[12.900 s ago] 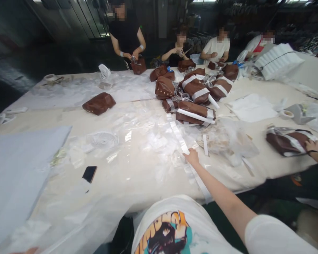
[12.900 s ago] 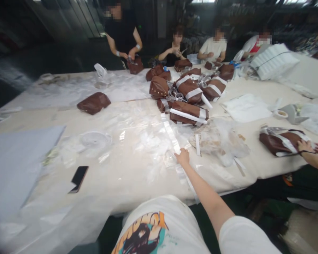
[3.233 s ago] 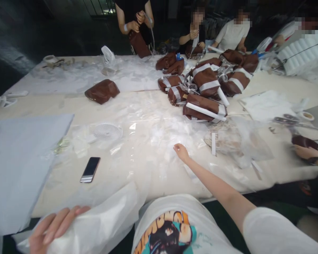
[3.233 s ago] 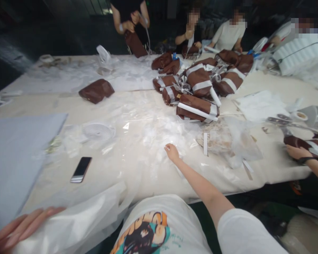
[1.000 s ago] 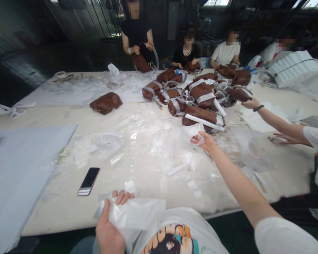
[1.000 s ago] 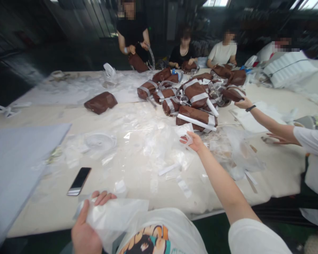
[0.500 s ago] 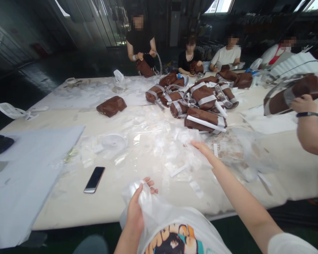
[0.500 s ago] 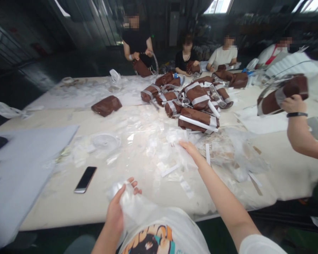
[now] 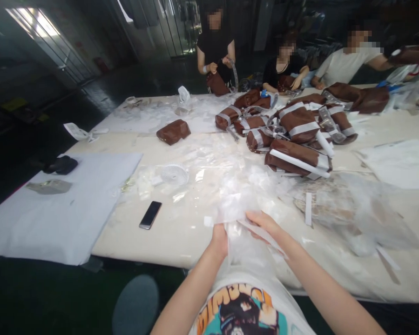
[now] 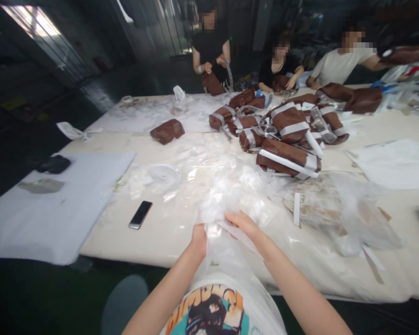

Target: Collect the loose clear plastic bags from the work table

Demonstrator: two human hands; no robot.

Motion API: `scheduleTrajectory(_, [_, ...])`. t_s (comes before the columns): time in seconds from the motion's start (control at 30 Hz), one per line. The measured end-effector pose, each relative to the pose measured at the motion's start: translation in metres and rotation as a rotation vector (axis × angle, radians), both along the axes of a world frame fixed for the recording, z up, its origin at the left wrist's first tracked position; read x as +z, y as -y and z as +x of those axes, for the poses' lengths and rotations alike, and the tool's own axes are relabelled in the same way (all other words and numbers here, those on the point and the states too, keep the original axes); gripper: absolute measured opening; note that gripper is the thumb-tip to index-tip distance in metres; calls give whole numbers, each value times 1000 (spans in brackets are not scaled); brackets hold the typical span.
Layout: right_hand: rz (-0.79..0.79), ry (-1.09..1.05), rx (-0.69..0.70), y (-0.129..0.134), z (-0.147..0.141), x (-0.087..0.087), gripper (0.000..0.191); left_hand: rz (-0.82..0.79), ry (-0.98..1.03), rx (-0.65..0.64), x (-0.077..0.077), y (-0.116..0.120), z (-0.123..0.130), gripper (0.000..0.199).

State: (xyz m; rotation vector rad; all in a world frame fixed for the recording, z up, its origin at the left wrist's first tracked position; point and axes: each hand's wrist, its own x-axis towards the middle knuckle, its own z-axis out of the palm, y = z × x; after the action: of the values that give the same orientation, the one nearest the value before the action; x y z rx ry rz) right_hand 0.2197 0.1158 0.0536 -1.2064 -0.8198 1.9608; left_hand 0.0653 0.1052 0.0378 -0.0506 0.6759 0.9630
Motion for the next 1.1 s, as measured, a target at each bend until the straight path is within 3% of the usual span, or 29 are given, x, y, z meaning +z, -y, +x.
scheduleTrajectory(0.13, [-17, 71, 11, 9, 10, -18, 37, -18, -13, 109, 4, -4, -5, 48])
scheduleTrajectory(0.23, [133, 107, 249, 9, 19, -25, 50, -9, -42, 186, 3, -5, -15, 43])
scheduleTrajectory(0.3, [245, 157, 336, 8, 22, -27, 60, 8, -46, 237, 2, -5, -25, 45])
scheduleTrajectory(0.37, [297, 219, 262, 7, 22, -30, 59, 16, -49, 291, 0, -3, -36, 47])
scheduleTrajectory(0.57, [194, 198, -209, -3, 22, -50, 47, 10, -77, 476, -1, 2, -49, 34])
scheduleTrajectory(0.67, [164, 146, -363, -10, 24, -55, 36, 24, -122, 484, -3, 4, -49, 42])
scheduleTrajectory(0.87, [123, 87, -385, -16, 21, -53, 29, 110, -143, 536, -3, 7, -53, 81])
scheduleTrajectory(1.0, [188, 29, -435, -16, 19, -44, 22, 66, -125, 479, -5, 9, -54, 82])
scheduleTrajectory(1.1, [263, -13, -412, -16, 25, -27, 19, -12, -154, 458, -11, 12, -53, 81])
